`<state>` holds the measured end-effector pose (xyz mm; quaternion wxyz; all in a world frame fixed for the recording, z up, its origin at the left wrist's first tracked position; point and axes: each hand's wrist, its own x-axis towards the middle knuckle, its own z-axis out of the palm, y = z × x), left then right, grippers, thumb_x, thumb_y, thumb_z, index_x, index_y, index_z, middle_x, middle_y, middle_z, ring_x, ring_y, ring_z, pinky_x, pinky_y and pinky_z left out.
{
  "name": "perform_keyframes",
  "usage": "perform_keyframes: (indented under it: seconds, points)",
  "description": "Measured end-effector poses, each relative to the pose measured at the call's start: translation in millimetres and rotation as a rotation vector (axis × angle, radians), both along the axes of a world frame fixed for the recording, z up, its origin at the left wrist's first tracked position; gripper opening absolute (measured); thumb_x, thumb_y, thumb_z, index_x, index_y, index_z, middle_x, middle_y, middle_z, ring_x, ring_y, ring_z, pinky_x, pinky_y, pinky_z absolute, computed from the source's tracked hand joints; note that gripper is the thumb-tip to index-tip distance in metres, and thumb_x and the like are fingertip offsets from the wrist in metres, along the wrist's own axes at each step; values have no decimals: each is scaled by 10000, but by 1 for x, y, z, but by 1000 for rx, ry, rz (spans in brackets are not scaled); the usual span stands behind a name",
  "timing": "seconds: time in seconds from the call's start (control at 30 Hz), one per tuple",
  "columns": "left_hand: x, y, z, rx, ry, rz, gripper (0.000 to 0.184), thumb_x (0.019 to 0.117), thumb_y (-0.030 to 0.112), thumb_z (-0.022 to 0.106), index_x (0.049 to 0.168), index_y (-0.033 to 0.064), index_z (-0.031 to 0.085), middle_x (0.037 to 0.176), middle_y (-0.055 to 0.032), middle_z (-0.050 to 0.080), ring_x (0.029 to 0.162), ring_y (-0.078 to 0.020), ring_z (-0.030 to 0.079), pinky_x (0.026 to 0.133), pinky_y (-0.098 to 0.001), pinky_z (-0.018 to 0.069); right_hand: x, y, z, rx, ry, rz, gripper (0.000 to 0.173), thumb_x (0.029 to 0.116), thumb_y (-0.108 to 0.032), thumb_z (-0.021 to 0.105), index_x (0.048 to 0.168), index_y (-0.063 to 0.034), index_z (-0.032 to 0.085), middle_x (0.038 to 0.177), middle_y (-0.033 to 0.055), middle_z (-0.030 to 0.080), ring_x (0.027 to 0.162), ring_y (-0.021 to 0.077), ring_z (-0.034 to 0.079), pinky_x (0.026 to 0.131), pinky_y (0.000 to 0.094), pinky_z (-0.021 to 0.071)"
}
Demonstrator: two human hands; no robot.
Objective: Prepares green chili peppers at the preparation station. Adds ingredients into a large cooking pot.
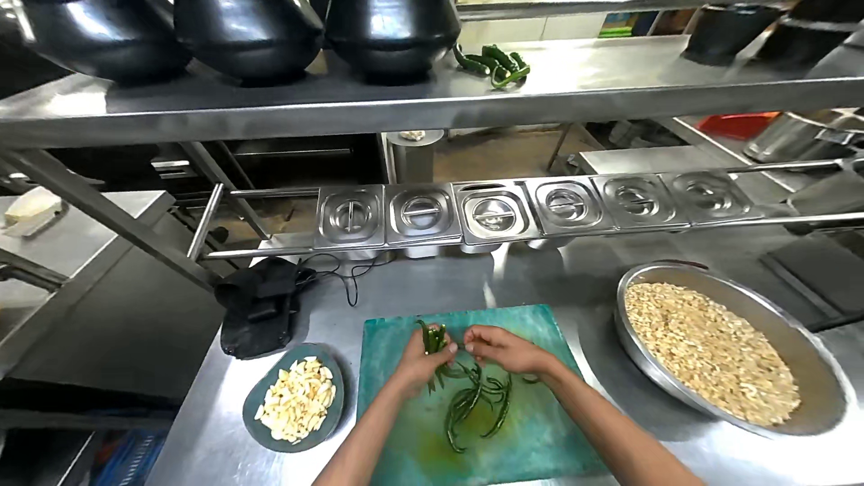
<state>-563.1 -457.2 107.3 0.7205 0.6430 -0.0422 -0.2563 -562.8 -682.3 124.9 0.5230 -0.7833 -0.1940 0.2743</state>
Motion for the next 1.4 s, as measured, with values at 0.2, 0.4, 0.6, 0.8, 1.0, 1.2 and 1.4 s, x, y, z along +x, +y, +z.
perform_keyframes:
  seconds: [0.2, 0.4, 0.6, 0.8, 1.0, 1.2, 1.4]
  points:
    - [2, -6, 5, -129, -32, -132, 104, 909, -19, 666, 969, 42, 606, 843, -18, 685, 750, -119, 674, 761, -298, 595, -21, -13, -21, 497, 321, -157, 93, 1008, -230, 569, 1003, -171, 642, 878, -83, 677, 773, 38, 647, 751, 244, 558]
    - [2, -6, 1, -3, -40, -95, 109, 886, -16, 704, 954, 23, 629, 829, -24, 693, 714, -107, 663, 722, -278, 583, -21, -13, -7, -38, -88, -102, 230, 1056, -165, 551, 1135, 20, 663, 903, 54, 667, 755, 64, 616, 748, 259, 540]
    - [2, -4, 5, -171, -46, -228, 120, 880, -23, 675, 936, 74, 632, 840, 21, 698, 754, -86, 676, 769, -275, 590, -27, -19, -15, 461, 228, 85, 127, 1025, -288, 578, 1017, -205, 674, 795, -137, 644, 708, 0, 615, 687, 218, 534]
    - [-4, 15, -12, -159, 100, 134, 228, 873, -87, 667, 1046, 22, 565, 922, -60, 698, 787, -142, 677, 769, -303, 590, 0, -64, -42, -416, -76, -300, 174, 975, -26, 627, 1120, 34, 703, 1064, 198, 694, 968, 301, 670, 903, 464, 539]
    - [-7, 10, -14, -16, 213, 340, 251, 942, 22, 701, 1151, -31, 574, 861, -90, 632, 685, -157, 640, 679, -306, 595, 9, -38, -63, -714, -308, -78, 324, 931, -100, 679, 1225, -206, 766, 1554, 136, 478, 1472, 412, 354, 1151, 654, 316]
    - [-7, 7, -6, 60, 101, 272, 197, 965, 70, 682, 1103, -36, 590, 919, -103, 676, 724, -147, 660, 711, -297, 589, 15, -44, -48, -750, -316, 52, 210, 1005, -91, 612, 1158, 9, 716, 1331, 209, 617, 1292, 417, 542, 1081, 591, 425]
    - [-18, -6, 17, 368, -371, 46, 283, 935, 168, 707, 1173, 15, 687, 1170, -94, 708, 1071, -160, 667, 970, -350, 538, -18, -35, 10, -484, -451, -48, 209, 1028, -130, 581, 1085, 20, 715, 1032, 181, 701, 985, 333, 690, 923, 510, 547]
